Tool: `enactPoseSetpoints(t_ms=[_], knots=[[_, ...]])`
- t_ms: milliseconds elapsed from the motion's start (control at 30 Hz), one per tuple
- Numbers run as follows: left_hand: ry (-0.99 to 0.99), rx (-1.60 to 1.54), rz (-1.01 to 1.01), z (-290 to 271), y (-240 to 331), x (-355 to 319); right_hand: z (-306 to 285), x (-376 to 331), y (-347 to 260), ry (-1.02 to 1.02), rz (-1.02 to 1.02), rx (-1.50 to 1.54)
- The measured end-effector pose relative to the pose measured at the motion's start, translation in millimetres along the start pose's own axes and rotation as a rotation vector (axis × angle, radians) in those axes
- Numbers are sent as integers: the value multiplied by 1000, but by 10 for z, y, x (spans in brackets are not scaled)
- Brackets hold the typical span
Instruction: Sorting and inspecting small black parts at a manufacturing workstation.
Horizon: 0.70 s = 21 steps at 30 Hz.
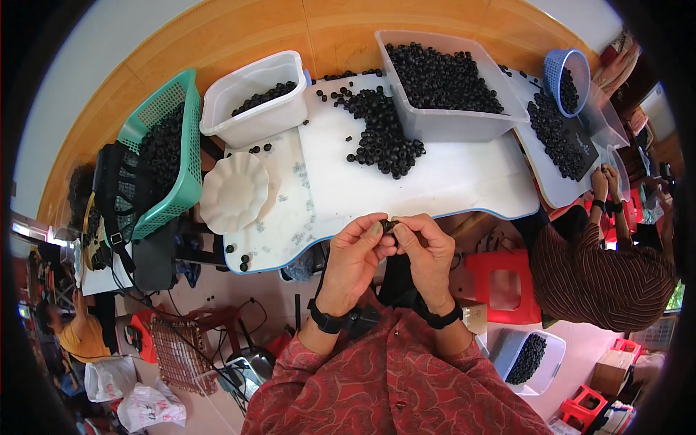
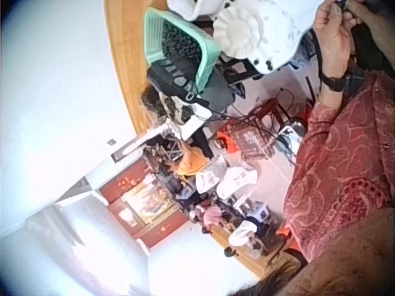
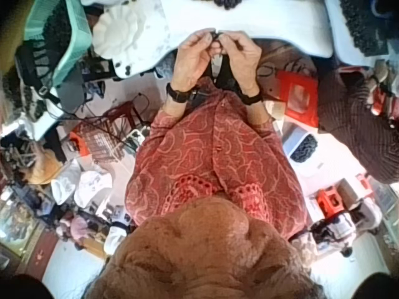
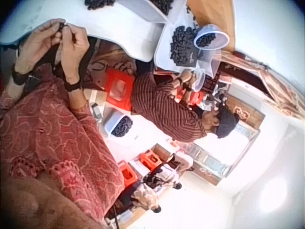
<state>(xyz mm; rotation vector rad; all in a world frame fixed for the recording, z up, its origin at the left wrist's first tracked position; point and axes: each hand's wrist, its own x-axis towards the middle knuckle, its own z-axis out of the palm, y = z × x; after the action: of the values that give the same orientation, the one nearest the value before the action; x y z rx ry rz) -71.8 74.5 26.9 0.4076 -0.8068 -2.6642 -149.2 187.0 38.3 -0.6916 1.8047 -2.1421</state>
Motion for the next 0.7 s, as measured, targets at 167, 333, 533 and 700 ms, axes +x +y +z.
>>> enactPoseSetpoints(t_ms=[167, 333, 533, 700], knots=[[5, -109, -78, -62, -22, 33, -22, 11, 44, -5, 73, 91], [20, -111, -77, -62, -22, 32, -11, 18, 41, 0, 97, 85], [16, -69, -24, -66, -42, 25, -5, 23, 69, 3, 83, 85], [11, -42, 5, -67, -57, 28, -7, 26, 72, -1, 90, 78]])
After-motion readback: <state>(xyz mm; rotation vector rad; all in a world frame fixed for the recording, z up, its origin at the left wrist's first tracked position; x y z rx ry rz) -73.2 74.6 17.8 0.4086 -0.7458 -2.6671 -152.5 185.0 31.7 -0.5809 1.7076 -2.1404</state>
